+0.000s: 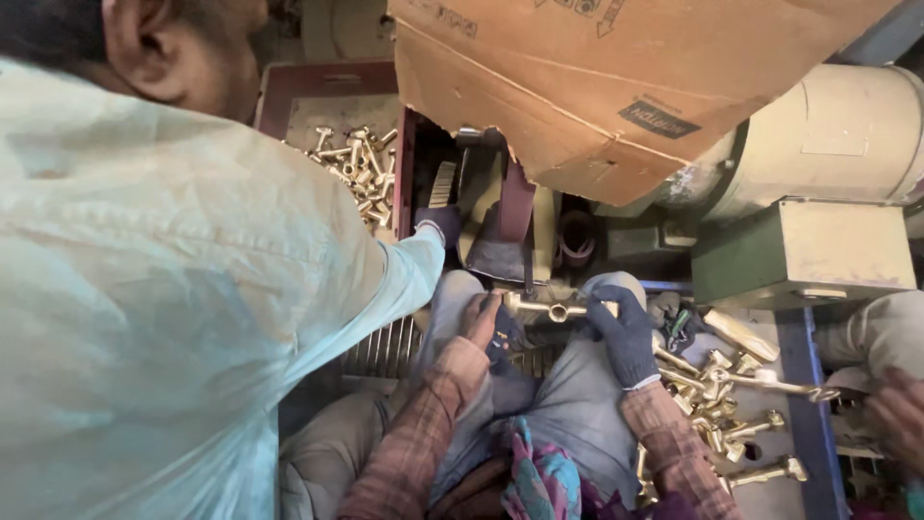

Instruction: The person sits on the floor and repeatedly rubs small brass-colored metal parts against a rotating sanding belt. They pick up each part from a red bin, press it against the belt, and place it into a blue bin. The process is repeated for multiple parts throughout the clip.

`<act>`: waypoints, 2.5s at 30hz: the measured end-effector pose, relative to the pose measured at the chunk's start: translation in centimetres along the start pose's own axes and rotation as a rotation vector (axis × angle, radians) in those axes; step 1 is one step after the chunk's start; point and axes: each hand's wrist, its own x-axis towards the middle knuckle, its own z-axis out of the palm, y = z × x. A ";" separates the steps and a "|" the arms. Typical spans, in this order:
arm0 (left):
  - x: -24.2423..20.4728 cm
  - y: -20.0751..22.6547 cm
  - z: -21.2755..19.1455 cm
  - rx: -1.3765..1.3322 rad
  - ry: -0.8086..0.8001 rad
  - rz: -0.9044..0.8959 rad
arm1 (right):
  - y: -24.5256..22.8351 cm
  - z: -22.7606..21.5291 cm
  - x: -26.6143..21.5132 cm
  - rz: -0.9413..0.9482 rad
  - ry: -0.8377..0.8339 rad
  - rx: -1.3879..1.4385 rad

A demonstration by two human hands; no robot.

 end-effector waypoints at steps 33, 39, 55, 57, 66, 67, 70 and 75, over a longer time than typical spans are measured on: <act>0.6 -2.9 -0.5 0.104 0.081 0.091 | 1.1 0.1 0.7 -0.098 -0.025 0.065; 0.7 -3.9 0.7 0.163 0.090 0.090 | 1.4 -0.8 0.2 0.008 0.039 0.062; -1.6 -0.2 -0.1 -0.152 0.005 -0.027 | 1.7 -1.1 0.6 -0.041 -0.083 0.091; -1.5 -0.3 -0.7 -0.162 0.028 0.003 | 1.6 -1.2 0.3 -0.029 -0.091 0.120; -2.6 5.3 -2.3 -0.062 -0.091 0.231 | -1.4 1.6 0.4 0.080 -0.152 0.189; -2.7 6.6 -2.6 -0.050 -0.149 0.253 | -1.8 2.0 0.6 0.086 -0.156 0.189; -2.8 10.2 -4.1 -0.009 -0.322 0.377 | -2.6 3.3 1.7 0.078 -0.173 0.218; -2.6 12.3 -4.0 0.130 -0.285 0.304 | -3.5 5.5 3.1 0.021 -0.202 0.036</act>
